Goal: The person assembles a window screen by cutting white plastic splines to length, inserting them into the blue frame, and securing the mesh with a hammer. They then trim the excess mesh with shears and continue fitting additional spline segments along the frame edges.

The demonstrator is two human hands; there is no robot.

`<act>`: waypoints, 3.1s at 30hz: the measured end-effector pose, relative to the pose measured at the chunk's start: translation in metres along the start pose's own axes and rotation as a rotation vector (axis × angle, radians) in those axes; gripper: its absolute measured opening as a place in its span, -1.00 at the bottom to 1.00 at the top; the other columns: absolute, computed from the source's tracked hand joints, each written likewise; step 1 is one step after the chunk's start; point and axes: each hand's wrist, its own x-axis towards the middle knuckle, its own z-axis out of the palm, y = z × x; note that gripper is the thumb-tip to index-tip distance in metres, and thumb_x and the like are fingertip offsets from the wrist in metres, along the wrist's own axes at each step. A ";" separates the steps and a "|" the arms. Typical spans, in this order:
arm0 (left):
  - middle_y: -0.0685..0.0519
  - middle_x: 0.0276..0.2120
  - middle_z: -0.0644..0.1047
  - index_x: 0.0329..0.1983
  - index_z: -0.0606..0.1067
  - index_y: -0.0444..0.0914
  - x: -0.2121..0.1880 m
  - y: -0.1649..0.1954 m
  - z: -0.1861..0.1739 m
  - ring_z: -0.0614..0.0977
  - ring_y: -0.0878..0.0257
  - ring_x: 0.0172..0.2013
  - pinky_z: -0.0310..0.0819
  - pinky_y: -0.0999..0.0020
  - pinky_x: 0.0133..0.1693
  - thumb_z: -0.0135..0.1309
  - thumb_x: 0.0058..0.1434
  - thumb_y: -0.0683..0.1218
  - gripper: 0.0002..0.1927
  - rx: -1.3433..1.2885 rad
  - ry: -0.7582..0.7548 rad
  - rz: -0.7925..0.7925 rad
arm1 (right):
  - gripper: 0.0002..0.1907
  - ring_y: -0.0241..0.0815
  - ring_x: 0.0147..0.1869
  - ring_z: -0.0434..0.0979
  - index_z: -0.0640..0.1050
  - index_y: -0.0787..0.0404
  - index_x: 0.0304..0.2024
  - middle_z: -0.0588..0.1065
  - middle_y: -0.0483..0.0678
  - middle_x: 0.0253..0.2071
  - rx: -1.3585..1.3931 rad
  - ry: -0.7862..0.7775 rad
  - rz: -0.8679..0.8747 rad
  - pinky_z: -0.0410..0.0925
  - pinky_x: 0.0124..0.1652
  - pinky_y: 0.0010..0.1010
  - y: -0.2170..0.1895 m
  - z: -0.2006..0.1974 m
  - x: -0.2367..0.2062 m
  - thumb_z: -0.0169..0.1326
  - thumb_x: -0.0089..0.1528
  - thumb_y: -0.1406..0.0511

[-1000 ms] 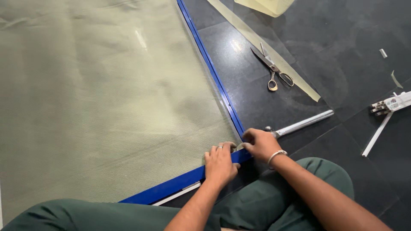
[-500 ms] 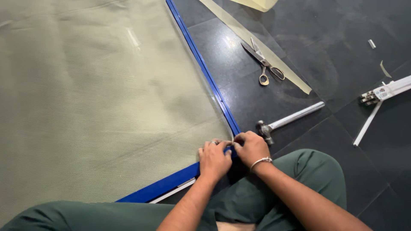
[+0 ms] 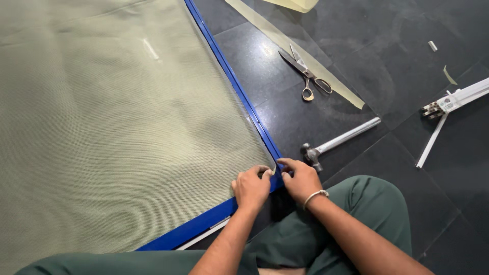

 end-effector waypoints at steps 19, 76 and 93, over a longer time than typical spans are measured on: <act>0.20 -0.25 0.70 -0.21 0.68 0.08 0.003 0.014 -0.004 0.68 0.23 -0.10 0.24 0.20 0.07 0.18 0.15 0.10 -0.82 -0.062 -0.048 -0.164 | -0.68 0.11 -0.06 0.52 0.67 -0.13 -0.03 0.49 0.05 -0.20 -0.393 -0.147 -0.041 0.42 -0.10 -0.09 -0.024 -0.005 -0.004 0.11 0.16 0.16; 0.04 -0.05 0.60 -0.05 0.64 0.02 -0.024 0.015 -0.005 0.57 0.02 0.06 0.42 0.07 0.11 0.33 0.00 -0.03 -0.62 0.092 -0.049 0.079 | -0.57 -0.13 -0.06 0.64 0.61 0.23 -0.08 0.63 0.04 -0.12 0.189 -0.107 0.360 0.48 -0.04 -0.34 0.034 0.010 0.037 0.39 0.04 0.22; 0.15 0.01 0.63 0.09 0.63 0.14 0.002 0.014 0.004 0.57 0.13 0.15 0.29 -0.01 0.21 0.20 0.08 -0.05 -0.54 0.162 -0.212 -0.071 | -0.55 -0.09 -0.04 0.65 0.62 0.26 -0.08 0.64 0.07 -0.11 0.271 -0.168 0.378 0.50 -0.05 -0.32 0.030 0.007 0.043 0.41 0.02 0.25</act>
